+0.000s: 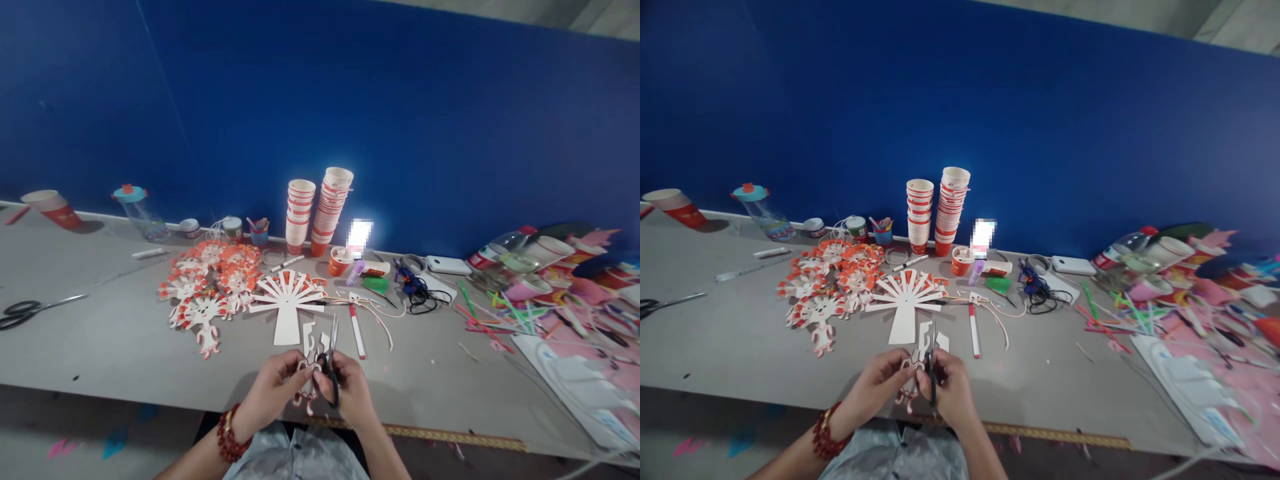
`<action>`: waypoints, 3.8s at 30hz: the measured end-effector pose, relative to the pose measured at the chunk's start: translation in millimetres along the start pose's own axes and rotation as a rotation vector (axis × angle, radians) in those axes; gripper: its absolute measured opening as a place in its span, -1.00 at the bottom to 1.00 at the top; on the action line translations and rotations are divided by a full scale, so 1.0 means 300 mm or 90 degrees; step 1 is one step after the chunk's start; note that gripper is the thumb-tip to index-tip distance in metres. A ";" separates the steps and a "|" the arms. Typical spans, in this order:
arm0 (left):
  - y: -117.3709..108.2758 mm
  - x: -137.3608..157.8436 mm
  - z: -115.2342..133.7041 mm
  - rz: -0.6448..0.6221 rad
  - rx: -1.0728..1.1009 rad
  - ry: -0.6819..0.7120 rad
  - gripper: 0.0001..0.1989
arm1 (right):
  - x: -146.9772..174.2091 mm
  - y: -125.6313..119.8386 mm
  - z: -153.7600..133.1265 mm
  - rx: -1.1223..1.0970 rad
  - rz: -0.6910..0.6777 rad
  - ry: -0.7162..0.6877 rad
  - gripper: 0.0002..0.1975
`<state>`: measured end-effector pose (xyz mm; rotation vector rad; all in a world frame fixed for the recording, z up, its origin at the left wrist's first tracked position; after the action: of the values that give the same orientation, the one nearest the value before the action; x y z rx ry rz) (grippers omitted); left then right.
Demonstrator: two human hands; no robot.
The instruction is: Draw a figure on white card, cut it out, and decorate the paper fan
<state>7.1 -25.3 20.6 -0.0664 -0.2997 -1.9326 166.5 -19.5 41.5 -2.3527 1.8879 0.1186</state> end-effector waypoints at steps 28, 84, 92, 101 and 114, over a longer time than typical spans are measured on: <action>-0.006 0.015 0.003 0.065 0.076 0.002 -0.59 | -0.010 -0.016 0.055 -0.095 0.088 0.059 -0.77; 0.028 0.023 0.079 0.090 0.107 0.023 -0.65 | 0.021 -0.007 -0.004 -0.082 0.031 0.126 -0.81; 0.017 0.039 0.061 0.034 0.069 0.032 -0.69 | 0.023 -0.023 0.016 -0.051 0.063 0.074 -0.85; 0.028 0.036 0.040 0.033 0.152 -0.004 -0.72 | 0.031 -0.005 0.035 -0.139 0.075 0.076 -0.72; 0.029 0.028 0.013 0.027 -0.007 0.116 -0.70 | 0.031 -0.007 0.048 -0.100 0.094 0.052 -0.72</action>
<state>11.5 -35.0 27.5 0.0954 -0.1642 -1.8839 170.7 -25.9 26.2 -2.3461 2.1655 0.1947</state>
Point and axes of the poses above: each hand's wrist, its own x-axis away from the middle knuckle, its own y-axis out of the palm, z = x × y, the point moved 1 cm from there along -x, towards the middle knuckle, and after that the axes turned 5 degrees about -y, right-handed, at the moved point
